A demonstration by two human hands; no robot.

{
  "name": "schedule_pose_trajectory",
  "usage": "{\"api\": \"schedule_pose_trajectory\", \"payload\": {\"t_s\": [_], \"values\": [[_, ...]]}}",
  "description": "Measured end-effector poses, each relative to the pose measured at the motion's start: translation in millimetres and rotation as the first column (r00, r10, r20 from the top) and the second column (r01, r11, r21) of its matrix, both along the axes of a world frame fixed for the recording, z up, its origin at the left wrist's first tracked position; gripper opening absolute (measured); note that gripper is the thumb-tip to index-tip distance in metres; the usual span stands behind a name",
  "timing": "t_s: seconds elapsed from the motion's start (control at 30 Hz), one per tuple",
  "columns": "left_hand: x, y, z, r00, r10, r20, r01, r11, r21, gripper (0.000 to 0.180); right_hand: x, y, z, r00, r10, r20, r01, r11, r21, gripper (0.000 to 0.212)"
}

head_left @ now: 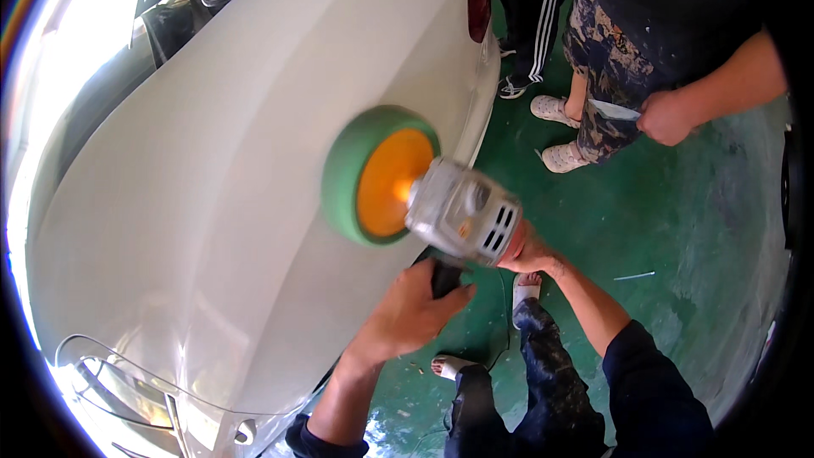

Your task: The person uses a power polisher with a green and yellow pad to polish the side and rear panels of a white car. They move the tool systematically along the bodywork, occasionally pausing to touch the surface.

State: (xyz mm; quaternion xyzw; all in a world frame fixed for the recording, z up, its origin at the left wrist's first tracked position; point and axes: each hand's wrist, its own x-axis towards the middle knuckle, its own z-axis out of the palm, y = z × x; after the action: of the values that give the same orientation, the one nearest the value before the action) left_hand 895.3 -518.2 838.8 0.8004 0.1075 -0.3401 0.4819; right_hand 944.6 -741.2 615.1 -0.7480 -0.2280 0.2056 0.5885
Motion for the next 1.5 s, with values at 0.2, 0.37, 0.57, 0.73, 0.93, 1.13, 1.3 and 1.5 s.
{"api": "schedule_pose_trajectory", "payload": {"t_s": [0.2,0.37,0.57,0.73,0.93,1.13,1.3,1.5], "values": [[2,4,-12,0.97,0.131,-0.206,-0.214,0.863,-0.457,0.026,-33,14,-28,0.985,-0.045,-0.166,0.055,0.997,0.053,0.069],[-73,33,-15,0.892,0.304,-0.335,-0.428,0.805,-0.41,0.029,-110,75,-85,0.988,0.155,-0.013,-0.153,0.983,0.098,0.055],[-181,63,-25,0.709,0.583,-0.396,-0.699,0.652,-0.294,0.025,-162,115,-87,0.964,0.248,-0.092,-0.235,0.963,0.135,0.037],[-184,54,-37,0.682,0.606,-0.409,-0.731,0.588,-0.348,0.025,-139,94,-90,0.976,0.22,-0.009,-0.219,0.975,0.042,0.035],[-70,1,-14,0.785,0.507,-0.356,-0.616,0.703,-0.357,0.027,-57,28,-55,0.98,0.165,-0.111,-0.147,0.977,0.155,0.039],[57,-59,-2,0.865,0.355,-0.354,-0.501,0.629,-0.594,0.03,30,-35,-51,0.964,-0.003,-0.265,0.021,0.998,0.066,0.07],[123,-89,-5,0.855,0.303,-0.42,-0.515,0.4,-0.758,0.027,68,-41,-44,0.899,-0.059,-0.433,0.185,0.949,0.256,0.048],[91,-78,-20,0.812,0.35,-0.466,-0.582,0.432,-0.69,0.03,32,-23,-65,0.858,-0.064,-0.51,0.252,0.917,0.308,0.06]]}}
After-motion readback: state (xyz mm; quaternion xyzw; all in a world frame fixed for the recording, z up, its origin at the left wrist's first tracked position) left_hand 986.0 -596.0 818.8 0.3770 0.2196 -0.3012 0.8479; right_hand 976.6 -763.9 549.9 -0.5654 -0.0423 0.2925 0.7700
